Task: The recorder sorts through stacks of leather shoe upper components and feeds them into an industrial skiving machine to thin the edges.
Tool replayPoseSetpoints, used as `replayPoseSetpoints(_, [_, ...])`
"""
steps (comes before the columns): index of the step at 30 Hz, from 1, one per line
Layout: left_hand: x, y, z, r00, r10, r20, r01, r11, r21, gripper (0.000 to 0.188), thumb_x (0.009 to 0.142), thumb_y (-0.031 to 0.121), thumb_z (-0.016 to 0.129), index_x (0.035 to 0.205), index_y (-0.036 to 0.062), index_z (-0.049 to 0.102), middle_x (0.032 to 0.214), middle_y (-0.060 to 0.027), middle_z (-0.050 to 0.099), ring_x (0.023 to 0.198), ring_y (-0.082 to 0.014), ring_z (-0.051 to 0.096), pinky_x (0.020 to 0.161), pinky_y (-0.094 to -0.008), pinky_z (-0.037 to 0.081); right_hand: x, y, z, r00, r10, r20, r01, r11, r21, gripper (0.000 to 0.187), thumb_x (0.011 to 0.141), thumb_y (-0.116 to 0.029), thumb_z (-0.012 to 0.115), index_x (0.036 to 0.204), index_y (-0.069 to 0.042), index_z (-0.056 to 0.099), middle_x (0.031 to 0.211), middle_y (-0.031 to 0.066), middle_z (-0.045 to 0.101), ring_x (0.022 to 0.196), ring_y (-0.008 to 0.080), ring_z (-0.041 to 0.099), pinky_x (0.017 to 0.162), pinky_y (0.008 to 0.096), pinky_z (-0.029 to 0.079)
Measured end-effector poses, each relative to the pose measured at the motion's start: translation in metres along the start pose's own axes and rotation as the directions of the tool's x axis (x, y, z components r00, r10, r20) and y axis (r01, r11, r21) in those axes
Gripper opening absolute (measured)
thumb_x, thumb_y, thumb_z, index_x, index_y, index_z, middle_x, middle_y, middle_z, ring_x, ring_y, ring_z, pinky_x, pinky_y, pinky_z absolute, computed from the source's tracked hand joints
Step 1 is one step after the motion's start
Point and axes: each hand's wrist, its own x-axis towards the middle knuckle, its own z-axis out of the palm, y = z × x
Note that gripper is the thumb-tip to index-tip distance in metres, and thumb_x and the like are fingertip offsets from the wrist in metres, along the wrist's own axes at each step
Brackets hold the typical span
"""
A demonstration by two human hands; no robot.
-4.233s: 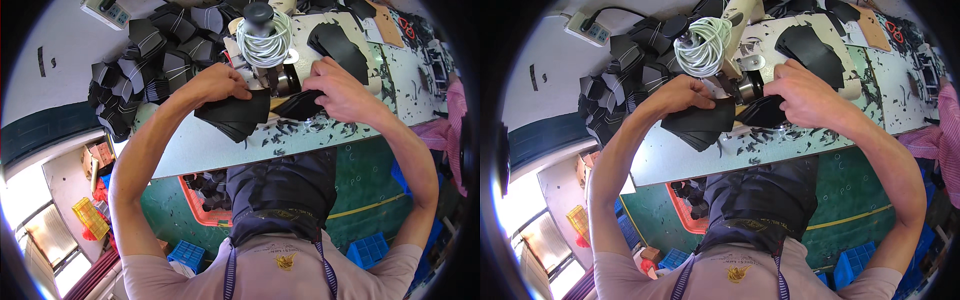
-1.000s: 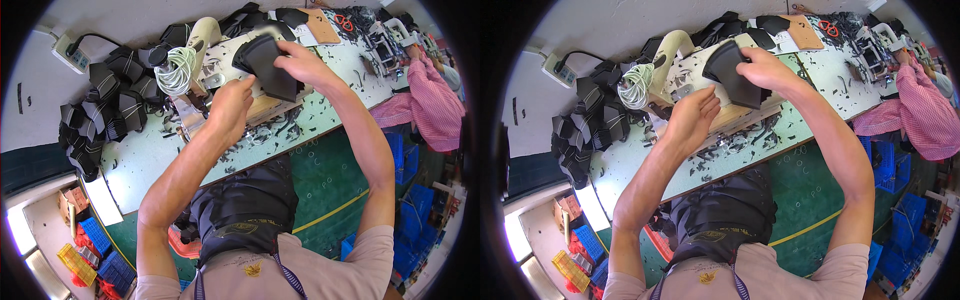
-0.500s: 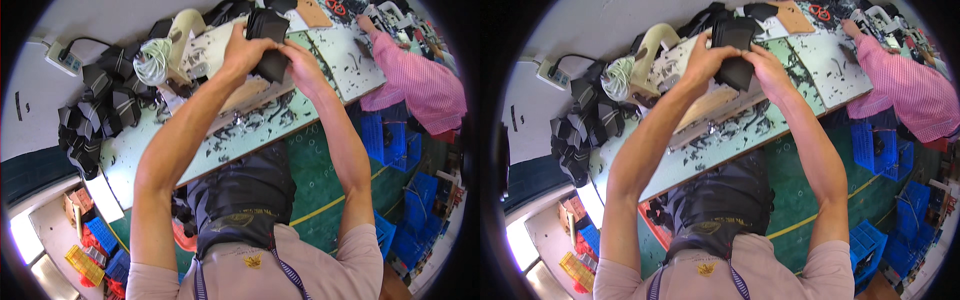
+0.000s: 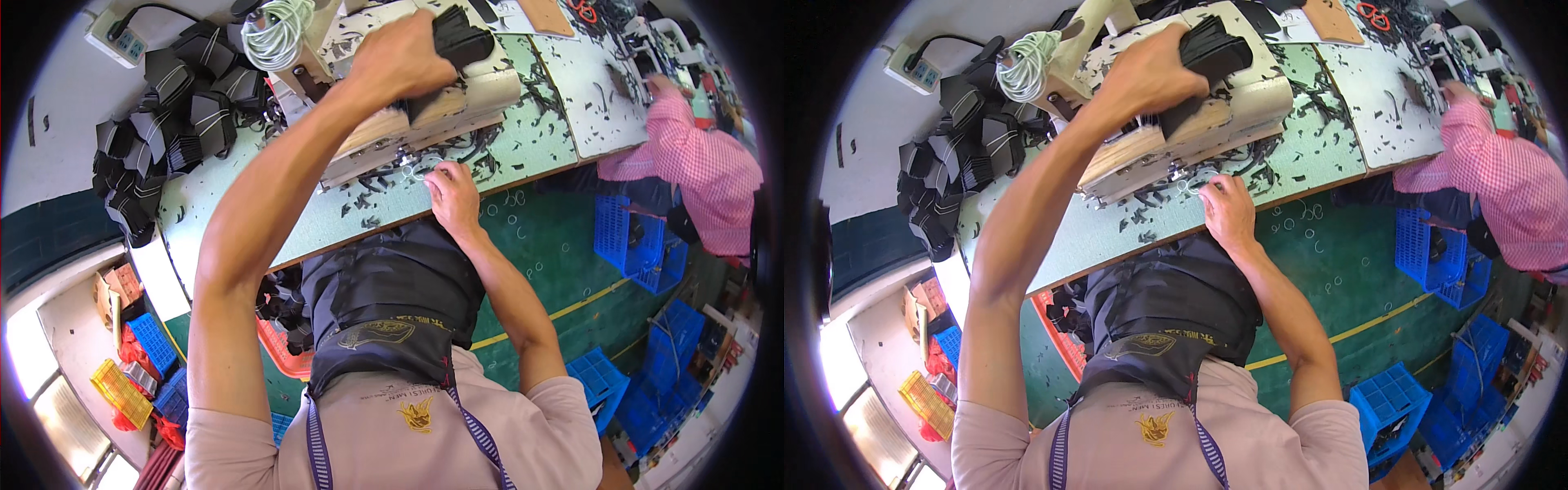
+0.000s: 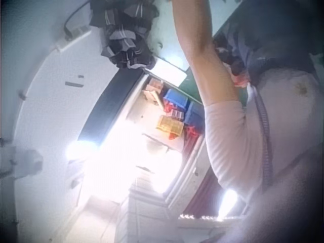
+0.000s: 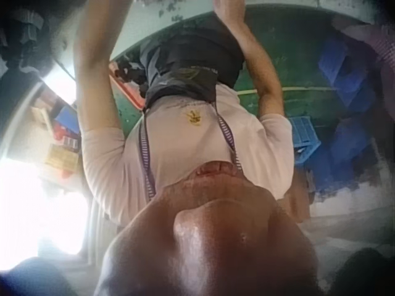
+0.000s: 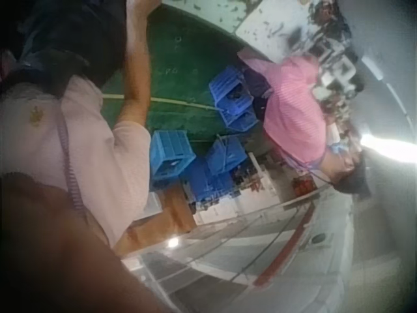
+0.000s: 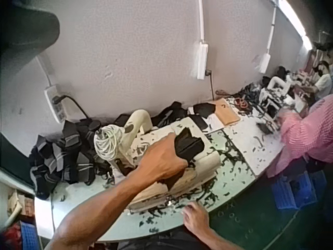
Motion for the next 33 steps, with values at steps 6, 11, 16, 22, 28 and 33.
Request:
replayPoseSetpoints(6, [-0.138,-0.046,0.003,0.881,-0.034,0.473,0.474,0.032,-0.88,0.064,0.071,0.016,0.079,0.127,-0.0024,0.056,0.104,-0.0132,0.068,0.091,-0.0235,0.069,0.086,-0.0374,0.056,0.02,-0.063,-0.038,0.915,0.349,0.202,-0.403,0.804,0.437,0.008,0.083,0.0,0.061,0.087,-0.006,0.063,0.079,0.0041,0.062,0.059,0.0116,0.051,0.057,0.0271,0.042])
replayPoseSetpoints(11, [-0.195,-0.068,0.016,0.814,-0.044,0.58,0.556,-0.234,-0.798,0.064,0.07,0.011,0.078,0.128,-0.0044,0.054,0.106,-0.0143,0.068,0.091,-0.0218,0.069,0.087,-0.0359,0.057,0.055,-0.115,-0.068,0.582,0.324,0.746,-0.813,0.261,0.521,0.022,0.088,-0.003,0.061,0.109,0.001,0.064,0.089,0.0052,0.068,0.079,0.0122,0.062,0.072,0.0268,0.049])
replayPoseSetpoints(16, [-0.218,-0.077,0.007,0.783,0.011,0.622,0.594,-0.311,-0.742,0.069,0.068,0.011,0.079,0.131,-0.0044,0.053,0.111,-0.0155,0.068,0.095,-0.0239,0.069,0.09,-0.0373,0.057,0.059,-0.141,-0.071,0.91,0.013,0.415,-0.321,0.656,0.683,0.043,0.085,-0.001,0.062,0.128,0.002,0.06,0.125,0.0137,0.066,0.118,0.0235,0.06,0.101,0.0326,0.045])
replayPoseSetpoints(22, [-0.229,-0.082,-0.005,0.796,-0.004,0.606,0.602,-0.109,-0.791,0.078,0.063,0.012,0.082,0.133,-0.004,0.053,0.114,-0.0151,0.066,0.101,-0.0236,0.066,0.091,-0.0363,0.054,0.043,-0.162,-0.073,0.898,0.071,0.434,-0.39,0.58,0.715,0.045,0.082,-0.002,0.068,0.126,0.002,0.061,0.121,0.0172,0.068,0.114,0.0242,0.064,0.099,0.0342,0.047])
replayPoseSetpoints(28, [-0.241,-0.092,-0.006,0.777,0.031,0.629,0.626,-0.141,-0.767,0.078,0.059,0.012,0.083,0.131,-0.0033,0.056,0.116,-0.016,0.066,0.102,-0.0246,0.065,0.093,-0.0365,0.052,0.037,-0.152,-0.066,0.744,0.204,0.637,-0.661,0.08,0.746,0.034,0.092,-0.008,0.064,0.123,0.005,0.063,0.092,0.0092,0.068,0.085,0.021,0.062,0.089,0.0339,0.049])
replayPoseSetpoints(33, [-0.255,-0.108,-0.017,0.949,-0.126,0.288,0.304,0.605,-0.736,0.088,0.059,0.025,0.084,0.139,0.0043,0.054,0.12,-0.0176,0.068,0.105,-0.0323,0.067,0.099,-0.0387,0.05,0.022,-0.138,-0.081,0.721,-0.085,0.688,-0.433,-0.83,0.352,0.047,0.097,-0.018,0.057,0.137,0.006,0.052,0.061,-0.0009,0.043,0.061,0.0113,0.041,0.069,0.0245,0.044])
